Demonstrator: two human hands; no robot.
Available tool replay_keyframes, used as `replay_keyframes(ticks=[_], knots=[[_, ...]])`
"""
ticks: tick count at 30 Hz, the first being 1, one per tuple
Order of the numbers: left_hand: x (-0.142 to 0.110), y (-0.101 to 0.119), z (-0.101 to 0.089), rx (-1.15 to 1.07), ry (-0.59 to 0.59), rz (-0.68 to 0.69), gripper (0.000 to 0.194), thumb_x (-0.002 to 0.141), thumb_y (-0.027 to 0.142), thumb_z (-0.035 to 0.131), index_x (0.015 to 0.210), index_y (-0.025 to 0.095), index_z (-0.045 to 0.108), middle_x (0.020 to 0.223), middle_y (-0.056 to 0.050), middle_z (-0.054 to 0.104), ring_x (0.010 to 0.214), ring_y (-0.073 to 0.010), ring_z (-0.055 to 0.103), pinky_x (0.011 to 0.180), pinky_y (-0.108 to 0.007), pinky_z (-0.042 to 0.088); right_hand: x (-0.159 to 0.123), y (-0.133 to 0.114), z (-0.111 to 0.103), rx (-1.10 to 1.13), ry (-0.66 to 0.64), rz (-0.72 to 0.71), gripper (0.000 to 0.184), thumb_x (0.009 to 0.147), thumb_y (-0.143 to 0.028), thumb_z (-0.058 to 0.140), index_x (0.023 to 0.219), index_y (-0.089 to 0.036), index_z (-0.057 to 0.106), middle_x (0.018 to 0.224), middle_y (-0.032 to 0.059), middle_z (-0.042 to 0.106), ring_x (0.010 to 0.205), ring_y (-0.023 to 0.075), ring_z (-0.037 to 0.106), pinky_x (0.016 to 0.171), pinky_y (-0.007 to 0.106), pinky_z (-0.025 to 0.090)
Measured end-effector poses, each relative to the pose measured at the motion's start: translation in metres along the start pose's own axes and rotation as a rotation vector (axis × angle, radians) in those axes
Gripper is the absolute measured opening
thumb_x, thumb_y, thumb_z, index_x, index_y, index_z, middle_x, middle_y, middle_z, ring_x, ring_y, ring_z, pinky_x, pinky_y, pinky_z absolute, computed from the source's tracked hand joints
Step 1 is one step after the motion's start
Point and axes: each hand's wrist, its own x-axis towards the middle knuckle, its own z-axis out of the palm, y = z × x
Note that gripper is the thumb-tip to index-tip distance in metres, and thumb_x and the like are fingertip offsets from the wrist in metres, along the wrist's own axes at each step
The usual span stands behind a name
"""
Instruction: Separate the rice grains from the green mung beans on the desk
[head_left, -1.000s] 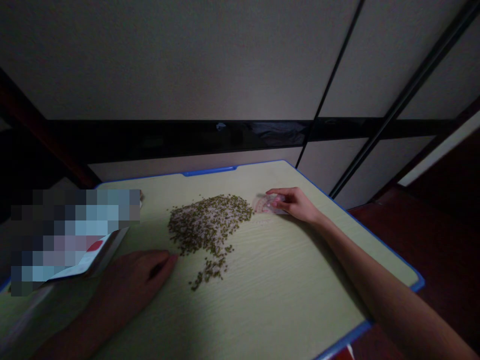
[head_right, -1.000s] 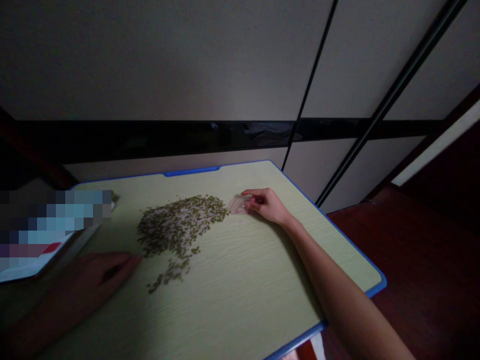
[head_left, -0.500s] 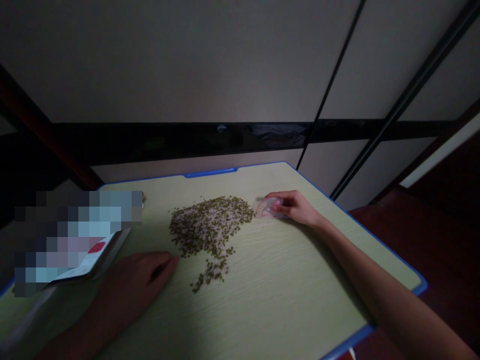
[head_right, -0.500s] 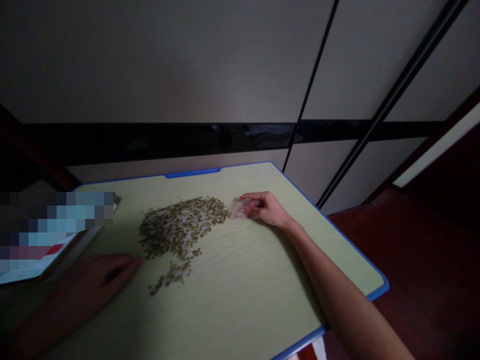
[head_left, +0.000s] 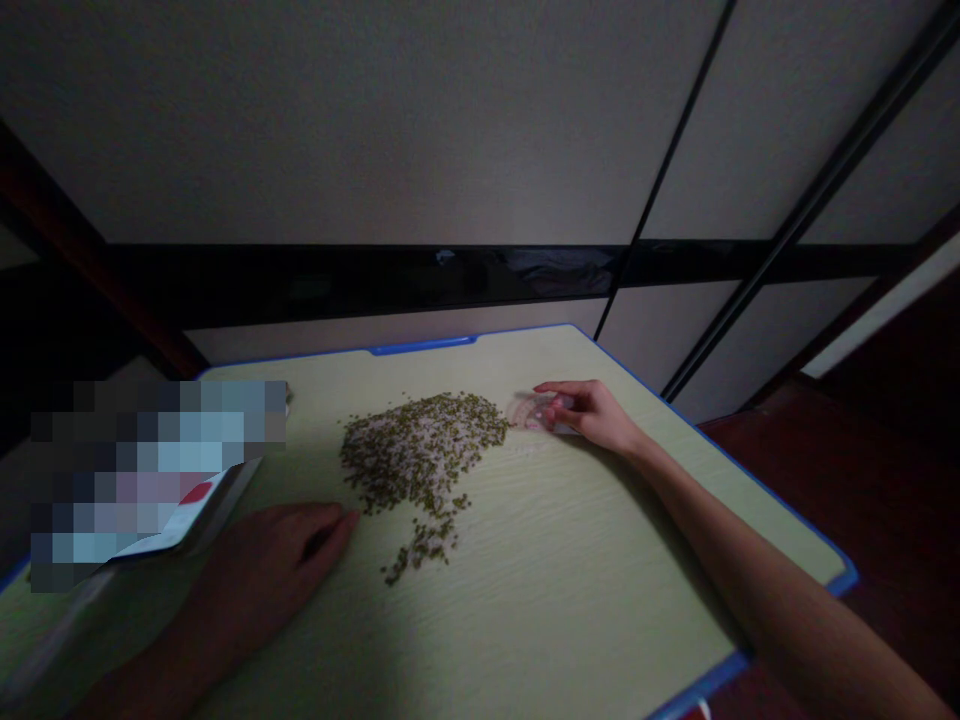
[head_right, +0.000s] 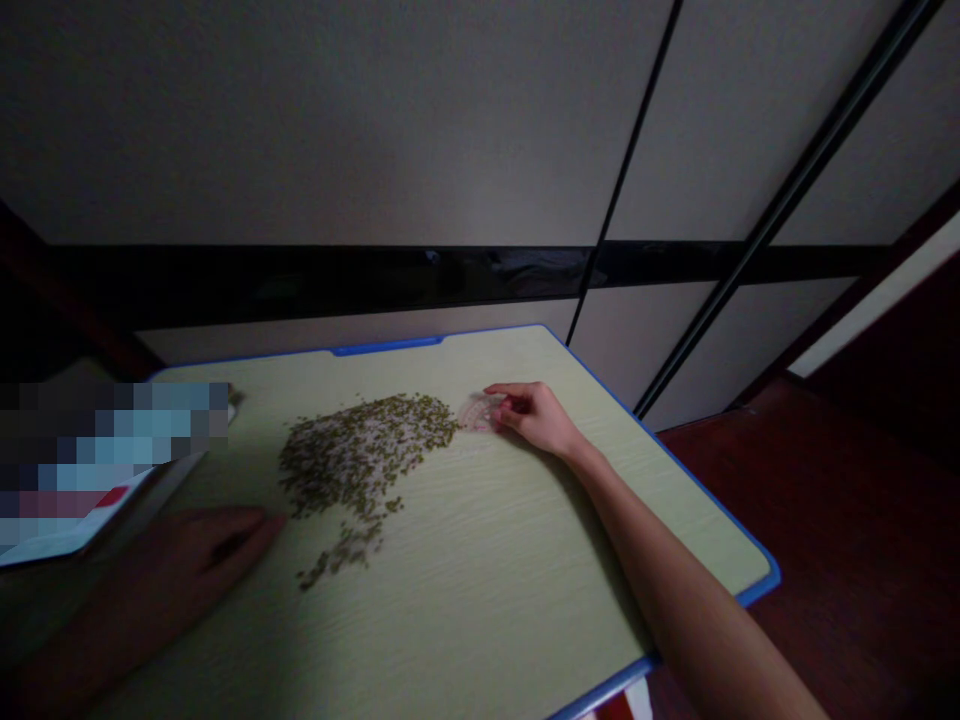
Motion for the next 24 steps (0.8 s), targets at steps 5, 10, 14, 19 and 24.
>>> replay_keyframes(ticks=[5, 10, 14, 19, 24], knots=[[0.0001, 0.0003, 0.0000, 0.012, 0.002, -0.004, 0.043, 0.078, 0.044, 0.022, 0.058, 0.022, 0.054, 0.065, -0.003, 0.061, 0.068, -0.0199, 0.058, 0.062, -0.028, 0.036, 0.0000, -0.0023, 0.0014, -0.016, 0.015, 0.010, 0.038, 0.067, -0.021, 0.056, 0.101, -0.005, 0.061, 0.057, -0.0009, 0.052, 0.045, 0.0078, 0.037, 0.044, 0.022, 0.033], [0.0012, -0.0005, 0.0007, 0.014, -0.002, -0.003, 0.044, 0.079, 0.044, 0.022, 0.056, 0.022, 0.053, 0.064, -0.002, 0.061, 0.068, -0.0198, 0.058, 0.061, -0.028, 0.035, 0.0009, -0.0038, 0.0032, -0.016, 0.031, 0.011, 0.039, 0.068, -0.021, 0.055, 0.102, -0.003, 0.060, 0.058, 0.0003, 0.053, 0.046, 0.0081, 0.039, 0.045, 0.022, 0.034], [0.0014, -0.0024, 0.0025, 0.013, 0.003, -0.007, 0.044, 0.079, 0.045, 0.023, 0.059, 0.022, 0.055, 0.065, -0.002, 0.062, 0.069, -0.0198, 0.058, 0.062, -0.028, 0.035, 0.0008, -0.0031, 0.0041, -0.001, 0.012, 0.003, 0.039, 0.067, -0.022, 0.055, 0.101, -0.004, 0.060, 0.058, 0.0005, 0.054, 0.046, 0.0086, 0.041, 0.046, 0.022, 0.034], [0.0004, -0.0018, 0.0009, 0.008, -0.007, 0.011, 0.044, 0.080, 0.043, 0.023, 0.059, 0.021, 0.056, 0.064, -0.002, 0.062, 0.069, -0.0194, 0.058, 0.063, -0.027, 0.036, -0.0001, -0.0019, 0.0021, 0.008, -0.008, -0.001, 0.036, 0.067, -0.023, 0.055, 0.098, -0.006, 0.062, 0.059, 0.0010, 0.056, 0.047, 0.0089, 0.041, 0.045, 0.022, 0.034], [-0.0001, -0.0013, -0.0003, 0.021, -0.016, 0.004, 0.043, 0.080, 0.042, 0.024, 0.059, 0.021, 0.056, 0.066, -0.003, 0.063, 0.069, -0.0199, 0.058, 0.062, -0.028, 0.036, -0.0001, -0.0010, 0.0010, 0.025, -0.033, -0.012, 0.035, 0.067, -0.024, 0.056, 0.097, -0.007, 0.063, 0.060, 0.0011, 0.056, 0.048, 0.0091, 0.041, 0.045, 0.022, 0.034]])
